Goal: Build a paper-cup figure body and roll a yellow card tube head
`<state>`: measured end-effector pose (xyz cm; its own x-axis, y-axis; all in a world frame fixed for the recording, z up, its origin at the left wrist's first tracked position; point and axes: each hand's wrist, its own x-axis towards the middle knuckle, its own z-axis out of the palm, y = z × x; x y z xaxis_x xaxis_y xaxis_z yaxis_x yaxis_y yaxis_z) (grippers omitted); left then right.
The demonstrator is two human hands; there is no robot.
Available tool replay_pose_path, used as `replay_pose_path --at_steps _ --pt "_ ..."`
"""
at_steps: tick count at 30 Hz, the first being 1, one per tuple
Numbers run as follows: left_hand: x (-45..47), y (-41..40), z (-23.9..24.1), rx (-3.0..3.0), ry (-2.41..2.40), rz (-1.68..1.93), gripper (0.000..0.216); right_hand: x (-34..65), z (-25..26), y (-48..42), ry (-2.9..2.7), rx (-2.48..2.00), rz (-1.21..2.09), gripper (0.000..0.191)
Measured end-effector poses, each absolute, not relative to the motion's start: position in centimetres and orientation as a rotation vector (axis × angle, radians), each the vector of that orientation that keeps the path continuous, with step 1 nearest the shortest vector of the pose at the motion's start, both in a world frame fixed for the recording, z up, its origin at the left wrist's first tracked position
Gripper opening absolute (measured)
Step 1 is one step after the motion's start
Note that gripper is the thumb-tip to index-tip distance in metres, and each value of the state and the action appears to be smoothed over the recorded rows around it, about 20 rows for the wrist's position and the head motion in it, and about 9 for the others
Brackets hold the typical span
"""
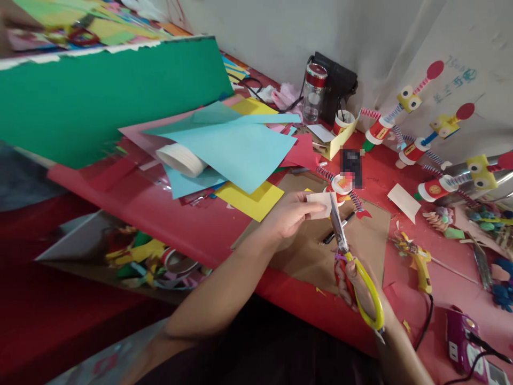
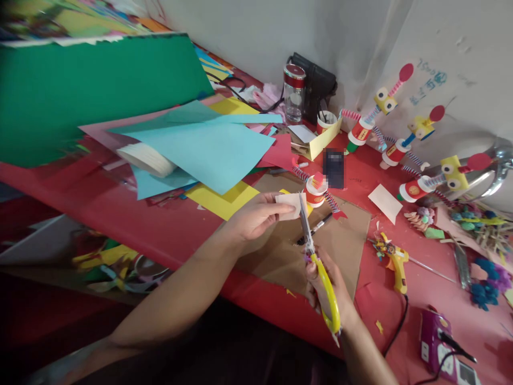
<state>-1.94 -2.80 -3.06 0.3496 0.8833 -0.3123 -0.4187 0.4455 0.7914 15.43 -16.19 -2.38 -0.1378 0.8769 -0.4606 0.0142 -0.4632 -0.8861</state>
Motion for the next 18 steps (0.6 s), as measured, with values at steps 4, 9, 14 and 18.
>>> replay_pose_path --at_steps 4,9,14,18 --pt "-1.91 -2.79 -2.89 0.663 0.802 0.93 0.01 15.25 -1.97 -16.08 -1.026 -1.478 1.676 0.07" --pt "-1.94 -2.8 -2.65 0.698 0.807 0.939 0.015 15.18 -1.83 -16.02 -1.028 -1.476 1.689 0.067" --pt "-2.15 -2.83 -2.69 0.711 0.823 0.942 0.015 15.24 -2.02 -16.15 -1.043 -1.467 1.684 0.064" --pt "-2.25 -2.8 -2.68 0.717 0.833 0.938 0.016 15.45 -2.36 -16.31 -1.044 -1.476 1.69 0.065"
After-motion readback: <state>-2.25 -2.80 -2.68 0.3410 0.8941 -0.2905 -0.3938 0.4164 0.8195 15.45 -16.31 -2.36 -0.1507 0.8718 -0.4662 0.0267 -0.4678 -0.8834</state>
